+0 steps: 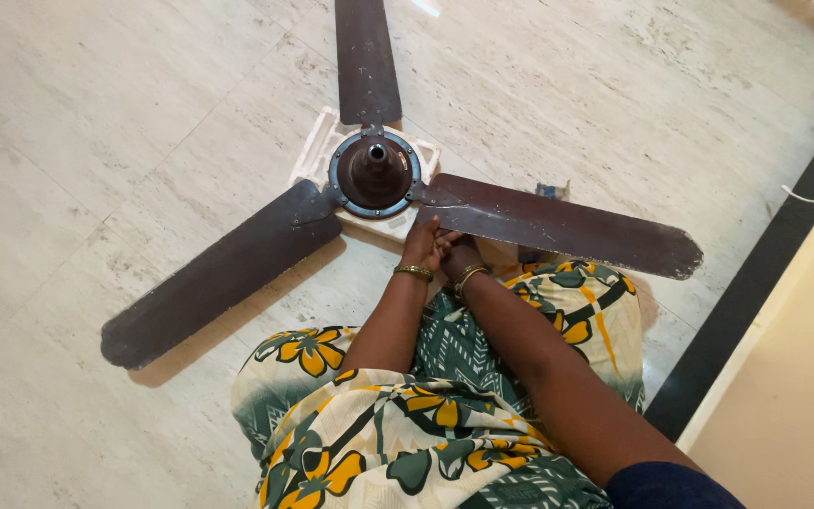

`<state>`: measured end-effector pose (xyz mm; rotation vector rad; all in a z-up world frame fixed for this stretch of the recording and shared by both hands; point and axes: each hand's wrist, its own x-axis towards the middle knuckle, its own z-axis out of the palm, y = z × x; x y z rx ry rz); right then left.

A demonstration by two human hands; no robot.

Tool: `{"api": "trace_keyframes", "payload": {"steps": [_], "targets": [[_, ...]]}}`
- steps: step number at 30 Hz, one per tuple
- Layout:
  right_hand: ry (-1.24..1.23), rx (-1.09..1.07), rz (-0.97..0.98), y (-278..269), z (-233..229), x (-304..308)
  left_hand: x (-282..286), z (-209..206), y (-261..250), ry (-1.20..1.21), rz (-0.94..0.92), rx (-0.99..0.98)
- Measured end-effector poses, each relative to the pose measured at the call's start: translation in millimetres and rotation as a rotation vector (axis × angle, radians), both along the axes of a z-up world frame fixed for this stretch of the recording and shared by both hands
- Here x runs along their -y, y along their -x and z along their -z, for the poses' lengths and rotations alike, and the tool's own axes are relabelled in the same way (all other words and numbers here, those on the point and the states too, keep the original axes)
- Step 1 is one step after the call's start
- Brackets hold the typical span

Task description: The person sits on the floor and assembles a ceiling fan by attaching blades to the motor housing using a screwdriver. They then wipe the fan blades and motor housing with a cloth.

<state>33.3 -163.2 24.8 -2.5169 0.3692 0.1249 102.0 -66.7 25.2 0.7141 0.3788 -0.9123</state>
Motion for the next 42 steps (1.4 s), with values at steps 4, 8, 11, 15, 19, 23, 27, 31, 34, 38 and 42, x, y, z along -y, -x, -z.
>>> {"api": "trace_keyframes", "payload": {"steps": [4,8,11,15,19,23,27,31,34,38,42], "targets": [[0.082,0.026,-0.078,-0.5,3.6,-5.4,0.4,3.7,-0.2,-0.031,0.008,0.034],[0.166,0.000,-0.141,3.1,6.0,-11.3,1.0,6.7,1.1,-0.027,0.005,0.016],[0.243,-0.017,-0.210,5.2,7.0,-12.6,1.9,6.9,2.2,-0.037,-0.013,0.046],[0.270,-0.035,-0.289,12.1,9.4,-17.4,1.6,7.1,3.0,-0.024,0.004,0.060],[0.168,0.010,-0.288,18.3,8.6,-17.5,5.7,7.8,5.9,-0.040,-0.061,-0.036],[0.514,0.107,-0.511,15.3,-0.7,-13.5,3.3,10.5,5.8,0.025,-0.039,-0.010],[0.068,-0.272,-0.170,25.3,-14.4,-3.8,3.0,14.8,0.7,0.117,-0.036,0.023],[0.223,-0.164,-0.206,42.0,-48.6,5.7,6.9,19.8,2.5,0.070,-0.038,-0.008],[0.366,-0.162,-0.232,50.1,-90.8,18.3,16.6,24.2,12.1,0.059,-0.059,-0.034],[0.250,0.169,-0.230,57.9,-127.3,24.5,26.5,26.2,25.5,0.141,-0.061,-0.006],[0.296,0.124,-0.238,59.3,-139.8,18.6,25.7,27.1,28.9,0.070,-0.092,-0.003]]}}
